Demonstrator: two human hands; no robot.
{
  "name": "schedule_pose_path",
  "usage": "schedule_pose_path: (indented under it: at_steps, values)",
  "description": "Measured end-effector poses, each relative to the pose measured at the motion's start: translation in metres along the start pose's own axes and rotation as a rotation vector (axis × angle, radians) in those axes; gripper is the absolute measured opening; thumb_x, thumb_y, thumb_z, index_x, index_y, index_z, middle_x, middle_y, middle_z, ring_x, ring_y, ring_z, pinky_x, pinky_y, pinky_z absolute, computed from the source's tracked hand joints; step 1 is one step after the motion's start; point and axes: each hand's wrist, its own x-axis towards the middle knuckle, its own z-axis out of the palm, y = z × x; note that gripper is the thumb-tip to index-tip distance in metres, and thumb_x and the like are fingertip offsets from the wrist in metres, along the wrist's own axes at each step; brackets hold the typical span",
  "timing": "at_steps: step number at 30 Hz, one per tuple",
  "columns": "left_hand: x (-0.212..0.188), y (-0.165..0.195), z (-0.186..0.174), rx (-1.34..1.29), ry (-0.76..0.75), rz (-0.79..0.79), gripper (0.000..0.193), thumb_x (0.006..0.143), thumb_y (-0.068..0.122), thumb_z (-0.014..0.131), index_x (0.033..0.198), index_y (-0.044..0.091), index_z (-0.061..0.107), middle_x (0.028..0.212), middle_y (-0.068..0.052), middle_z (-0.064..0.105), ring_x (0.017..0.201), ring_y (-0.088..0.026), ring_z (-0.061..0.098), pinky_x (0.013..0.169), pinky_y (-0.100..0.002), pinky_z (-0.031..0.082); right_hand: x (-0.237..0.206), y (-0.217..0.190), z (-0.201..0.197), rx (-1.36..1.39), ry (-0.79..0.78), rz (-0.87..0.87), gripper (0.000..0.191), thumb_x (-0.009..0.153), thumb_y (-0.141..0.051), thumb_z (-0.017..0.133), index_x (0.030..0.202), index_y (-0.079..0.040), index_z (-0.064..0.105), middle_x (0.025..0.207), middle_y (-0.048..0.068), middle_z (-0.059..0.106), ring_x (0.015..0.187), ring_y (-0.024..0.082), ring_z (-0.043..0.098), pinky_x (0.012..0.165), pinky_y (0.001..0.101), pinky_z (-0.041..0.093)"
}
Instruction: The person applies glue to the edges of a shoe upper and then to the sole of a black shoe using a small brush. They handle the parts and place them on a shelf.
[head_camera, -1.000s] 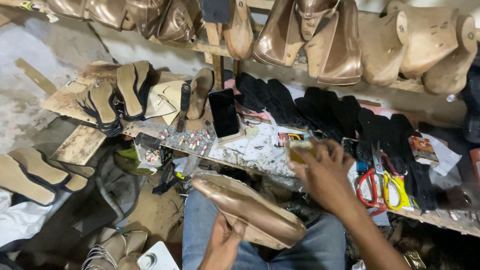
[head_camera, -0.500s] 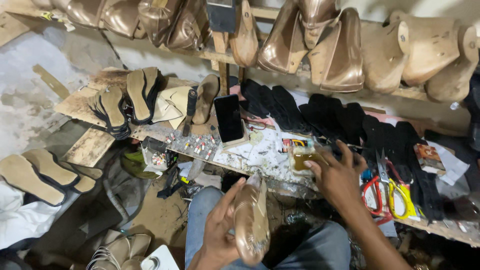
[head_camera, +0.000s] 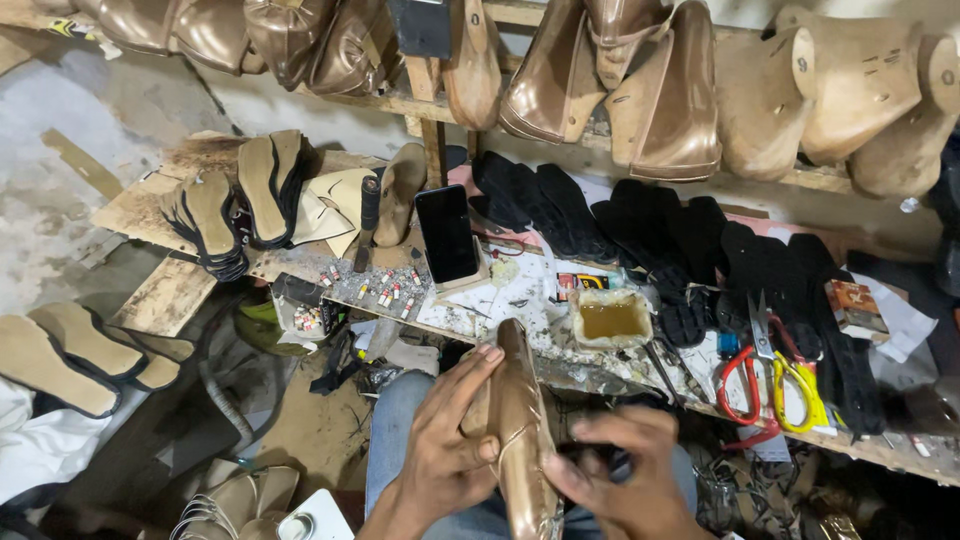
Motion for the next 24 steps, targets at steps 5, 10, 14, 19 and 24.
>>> schedule_pose_path:
  at_steps: [5,10,14,19,24]
  values:
    - [0.002,0.005,-0.003,0.014,-0.022,0.001,0.108,0.079,0.007,0.083,0.159,0.053,0.028,0.149,-0.024,0.051,0.135,-0.05,0.058,0.113,-0.059,0.05,0.007,0.004,0.001,0.001,0.025,0.067,0.062,0.079,0.001,0.071,0.134,-0.028,0.065,0.125,0.009,0.056,0.122,0.029,0.045,0.11,0.0469,0.033]
    - [0.003,0.008,-0.012,0.009,-0.05,-0.015,0.061,0.085,0.01,0.084,0.132,0.032,0.052,0.151,-0.024,0.052,0.139,-0.049,0.058,0.117,-0.059,0.051,0.013,-0.006,0.003,-0.187,0.133,-0.157,0.051,0.079,-0.006,0.076,0.122,-0.033,0.07,0.122,0.001,0.058,0.114,0.023,0.047,0.103,0.0428,0.034]
    - [0.004,0.008,-0.017,-0.027,-0.034,-0.007,0.049,0.088,0.01,0.083,0.121,0.028,0.053,0.154,-0.024,0.052,0.142,-0.048,0.058,0.119,-0.058,0.05,0.012,-0.016,0.009,0.255,0.384,-0.154,0.052,0.079,-0.019,0.085,0.123,-0.042,0.071,0.127,-0.008,0.05,0.115,0.017,0.045,0.096,0.0324,0.047]
    - [0.005,0.009,-0.02,0.02,-0.077,-0.013,0.075,0.076,0.008,0.088,0.129,0.037,0.043,0.149,-0.023,0.052,0.136,-0.049,0.057,0.113,-0.057,0.05,0.017,-0.009,0.014,0.008,0.243,-0.09,0.046,0.085,-0.008,0.079,0.121,-0.036,0.071,0.125,-0.005,0.057,0.112,0.02,0.045,0.09,0.0334,0.047]
    - [0.002,0.007,-0.021,-0.003,-0.072,-0.039,0.092,0.08,0.007,0.087,0.149,0.047,0.042,0.154,-0.024,0.051,0.14,-0.048,0.058,0.116,-0.056,0.052,0.025,-0.008,0.014,0.08,0.359,-0.313,0.042,0.084,-0.018,0.076,0.119,-0.041,0.07,0.121,-0.01,0.06,0.105,0.011,0.047,0.092,0.0349,0.043]
